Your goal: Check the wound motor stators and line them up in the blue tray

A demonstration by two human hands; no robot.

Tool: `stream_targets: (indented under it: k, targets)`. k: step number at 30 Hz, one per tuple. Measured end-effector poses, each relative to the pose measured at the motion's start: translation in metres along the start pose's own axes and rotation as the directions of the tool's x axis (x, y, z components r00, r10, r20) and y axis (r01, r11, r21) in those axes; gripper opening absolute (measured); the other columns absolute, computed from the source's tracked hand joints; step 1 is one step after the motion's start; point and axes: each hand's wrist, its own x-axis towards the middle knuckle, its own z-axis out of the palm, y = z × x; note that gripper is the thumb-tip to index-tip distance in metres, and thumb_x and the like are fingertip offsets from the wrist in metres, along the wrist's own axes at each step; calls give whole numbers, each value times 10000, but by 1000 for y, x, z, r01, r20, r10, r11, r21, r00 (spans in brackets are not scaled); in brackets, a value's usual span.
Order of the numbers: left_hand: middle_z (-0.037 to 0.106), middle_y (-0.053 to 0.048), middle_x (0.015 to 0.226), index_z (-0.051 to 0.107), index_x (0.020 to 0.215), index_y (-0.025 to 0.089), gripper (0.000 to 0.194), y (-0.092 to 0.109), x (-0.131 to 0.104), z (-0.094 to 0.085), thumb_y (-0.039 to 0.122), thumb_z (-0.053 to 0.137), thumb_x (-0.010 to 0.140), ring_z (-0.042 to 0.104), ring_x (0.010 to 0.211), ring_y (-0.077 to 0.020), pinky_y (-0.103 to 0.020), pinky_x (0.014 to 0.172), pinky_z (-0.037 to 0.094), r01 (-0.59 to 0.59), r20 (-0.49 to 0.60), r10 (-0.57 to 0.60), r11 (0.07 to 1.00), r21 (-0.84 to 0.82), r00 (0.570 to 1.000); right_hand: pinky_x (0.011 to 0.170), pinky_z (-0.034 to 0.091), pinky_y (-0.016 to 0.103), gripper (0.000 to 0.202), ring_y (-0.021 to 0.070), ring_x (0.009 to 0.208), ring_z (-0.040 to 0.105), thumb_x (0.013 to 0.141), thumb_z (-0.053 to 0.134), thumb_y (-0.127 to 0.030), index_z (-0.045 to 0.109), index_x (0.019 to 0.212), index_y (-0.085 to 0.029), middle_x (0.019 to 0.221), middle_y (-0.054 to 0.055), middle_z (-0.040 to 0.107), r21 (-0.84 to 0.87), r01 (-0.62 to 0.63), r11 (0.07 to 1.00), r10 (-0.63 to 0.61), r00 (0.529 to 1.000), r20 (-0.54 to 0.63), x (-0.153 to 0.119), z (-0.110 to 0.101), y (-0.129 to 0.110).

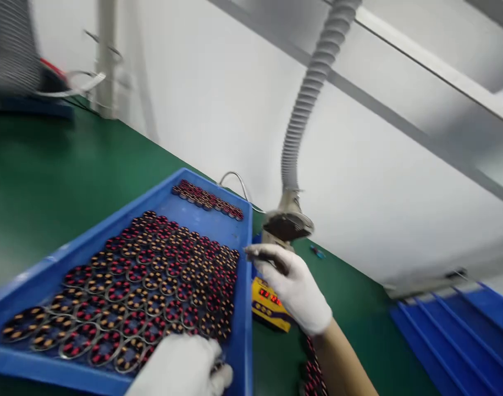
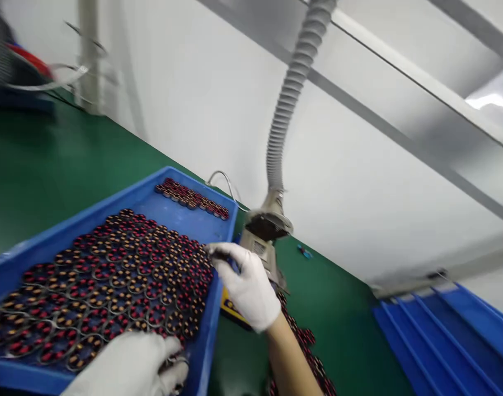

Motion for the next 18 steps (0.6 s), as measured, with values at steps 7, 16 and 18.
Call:
stream_targets:
  k: [7,16,18]
  targets:
    - [607,-92,1186,595,1149,272,582,4,3,-6,-55,357,731,632,968,-316,-482,801,518,-101,266,-27,884,457,963,853,483,389,233,262,936,655,798,495,-254,695,899,-190,978,108,713,-567,-563,601,355,824,-443,-136,-80,81]
    - [519,-103,1282,389,1275,320,777,-10,0,2,-149,282,664,612,1013,-302,-438,820,532,-241,320,9,675,697,947,851,411,506,127,403,1008,574,682,618,-159,692,758,-90,1050,254,599,-404,-747,528,490,657,-573,-145,-54,135]
    - [553,-71,1246,472,1222,336,767,-7,0,-1,-150,353,640,608,1019,-306,-418,826,531,-166,228,22,754,635,973,886,392,482,49,381,1029,560,624,624,-85,658,622,-120,1050,227,597,-327,-732,597,490,656,-574,-143,-55,136]
